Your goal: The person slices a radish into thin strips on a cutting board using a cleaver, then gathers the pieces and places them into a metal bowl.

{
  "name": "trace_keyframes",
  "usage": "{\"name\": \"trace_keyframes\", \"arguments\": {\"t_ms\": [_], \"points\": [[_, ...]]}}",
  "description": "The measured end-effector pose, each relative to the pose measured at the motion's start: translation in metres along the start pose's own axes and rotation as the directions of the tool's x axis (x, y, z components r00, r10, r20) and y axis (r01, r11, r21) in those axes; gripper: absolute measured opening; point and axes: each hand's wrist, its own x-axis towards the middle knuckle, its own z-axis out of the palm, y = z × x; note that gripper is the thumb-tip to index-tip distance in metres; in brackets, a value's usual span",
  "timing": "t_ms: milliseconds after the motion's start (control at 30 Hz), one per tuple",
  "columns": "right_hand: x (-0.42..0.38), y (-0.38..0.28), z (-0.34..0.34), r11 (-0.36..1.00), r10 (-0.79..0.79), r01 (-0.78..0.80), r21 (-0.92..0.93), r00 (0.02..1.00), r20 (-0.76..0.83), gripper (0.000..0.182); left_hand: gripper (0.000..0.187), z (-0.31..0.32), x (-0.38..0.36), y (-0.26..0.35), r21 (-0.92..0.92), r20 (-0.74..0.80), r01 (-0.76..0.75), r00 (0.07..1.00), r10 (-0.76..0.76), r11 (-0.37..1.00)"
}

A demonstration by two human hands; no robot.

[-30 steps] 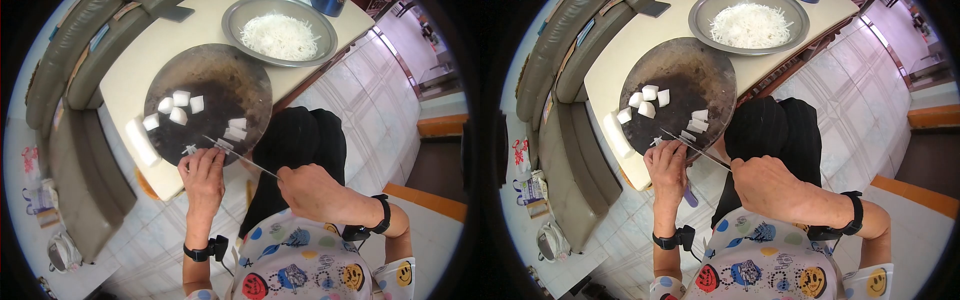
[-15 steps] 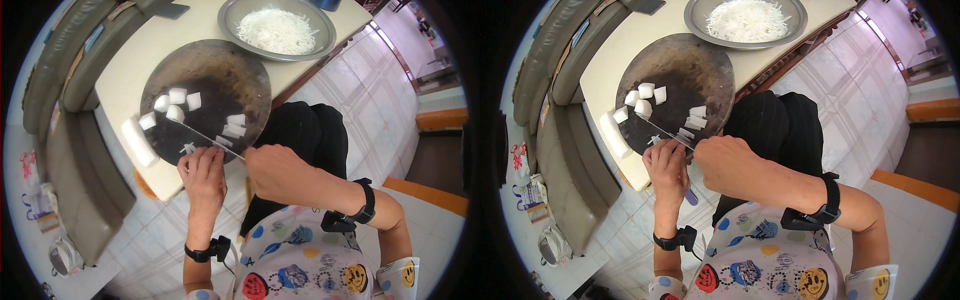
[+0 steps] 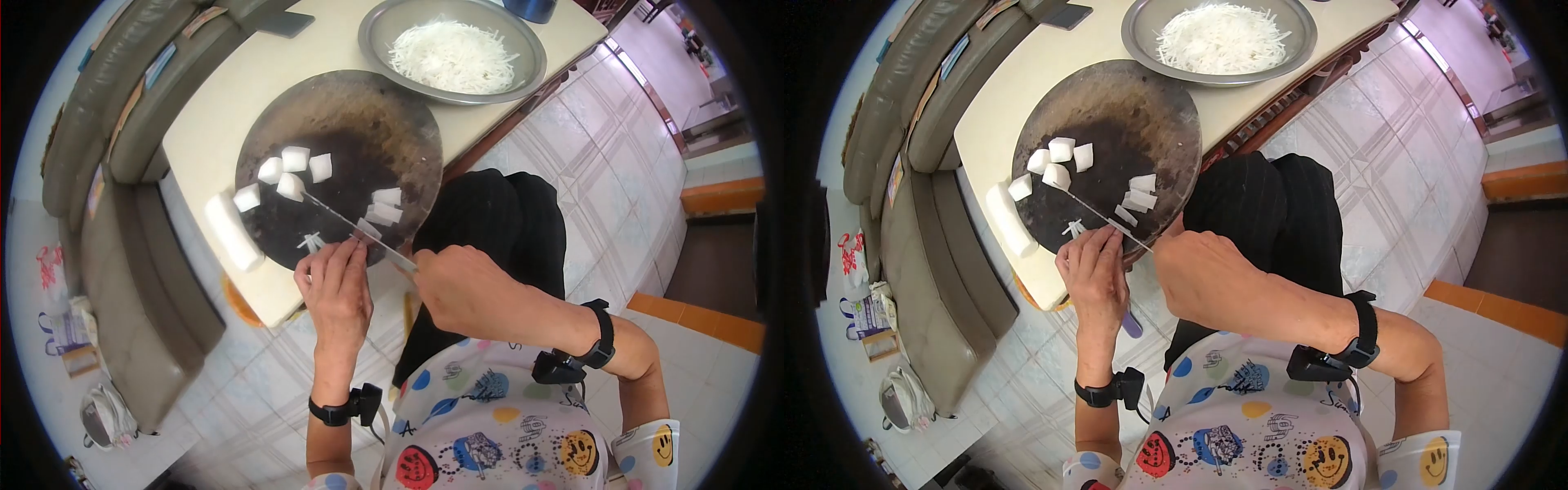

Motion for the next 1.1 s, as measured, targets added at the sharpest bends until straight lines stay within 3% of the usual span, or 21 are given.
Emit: {"name": "trace_keyframes", "arguments": {"t_ms": [67,300,467,800,967,1100], "points": [[-0.001,-0.006,-0.005,0.998,0.07,-0.07,0.003,0.997,0.016,0.01,0.026,0.0,0.001,-0.001,0.006,-0.003,-0.002,1.0,0.002,1.0],[0.003,-0.008,-0.008,0.995,0.096,-0.093,-0.041,0.992,0.08,0.009,0.026,0.0,0.003,-0.005,-0.014,0.009,-0.021,1.0,0.021,1.0],[0.023,-0.01,-0.004,0.998,-0.045,0.046,-0.038,0.999,0.027,0.011,0.027,-0.002,0.002,-0.005,-0.016,0.021,-0.033,0.999,0.033,0.999],[0.018,0.007,-0.005,0.995,-0.084,0.079,-0.063,0.993,-0.08,0.014,0.026,0.0,0.0,0.004,0.044,-0.033,0.026,0.999,-0.025,0.999],[0.016,0.012,-0.017,0.969,0.089,-0.063,0.237,0.991,-0.102,0.022,0.027,-0.003,0.007,0.008,0.039,-0.053,0.062,0.997,-0.059,0.997],[0.01,0.006,-0.023,0.926,0.171,-0.148,0.348,0.985,-0.036,0.026,0.029,-0.004,0.008,0.008,0.069,0.042,0.036,0.998,-0.039,0.997]]}}
